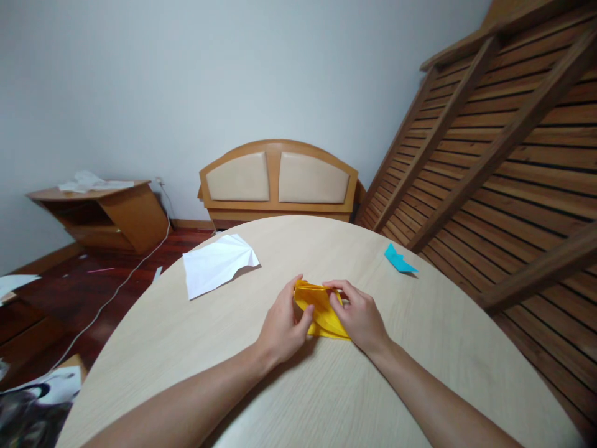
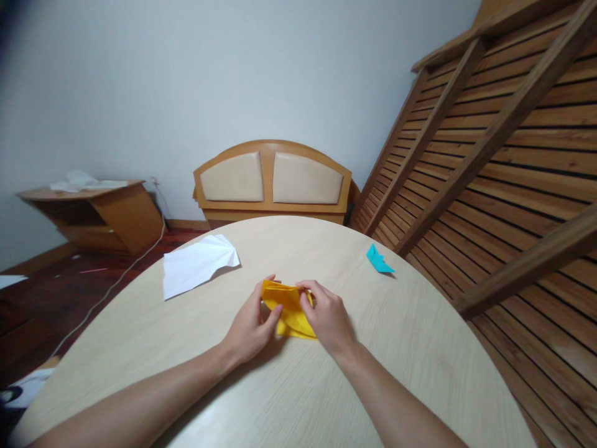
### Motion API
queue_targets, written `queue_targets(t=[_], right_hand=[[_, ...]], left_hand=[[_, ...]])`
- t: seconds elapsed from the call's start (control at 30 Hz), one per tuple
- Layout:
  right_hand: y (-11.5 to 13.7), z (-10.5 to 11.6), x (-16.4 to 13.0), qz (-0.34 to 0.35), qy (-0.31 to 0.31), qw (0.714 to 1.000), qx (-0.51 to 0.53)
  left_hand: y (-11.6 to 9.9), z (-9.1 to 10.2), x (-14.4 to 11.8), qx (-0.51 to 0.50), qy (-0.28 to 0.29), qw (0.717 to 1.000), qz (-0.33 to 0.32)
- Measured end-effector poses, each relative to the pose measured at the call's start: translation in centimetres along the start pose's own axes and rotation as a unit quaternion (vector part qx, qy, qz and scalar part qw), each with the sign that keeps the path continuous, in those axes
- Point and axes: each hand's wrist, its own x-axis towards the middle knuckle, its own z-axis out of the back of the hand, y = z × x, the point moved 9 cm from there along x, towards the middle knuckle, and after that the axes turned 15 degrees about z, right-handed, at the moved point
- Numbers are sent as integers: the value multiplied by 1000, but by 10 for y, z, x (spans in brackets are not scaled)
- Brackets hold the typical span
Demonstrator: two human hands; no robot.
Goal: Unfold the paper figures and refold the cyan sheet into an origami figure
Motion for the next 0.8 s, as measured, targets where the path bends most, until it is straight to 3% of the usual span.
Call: queue_targets(t=[0.23,0.4,0.6,0.8], right_hand=[[-16,8,-4,-49,-35,998,13],[-28,5,-6,-77,-40,994,73],[-21,-2,-2,-49,-10,995,87],[1,3,5,24,-11,998,50]], left_hand=[[-7,1,-4,9,42,999,-32],[-12,1,-3,34,41,997,-50],[-12,7,8,37,28,997,-68],[-14,10,7,20,37,997,-62]])
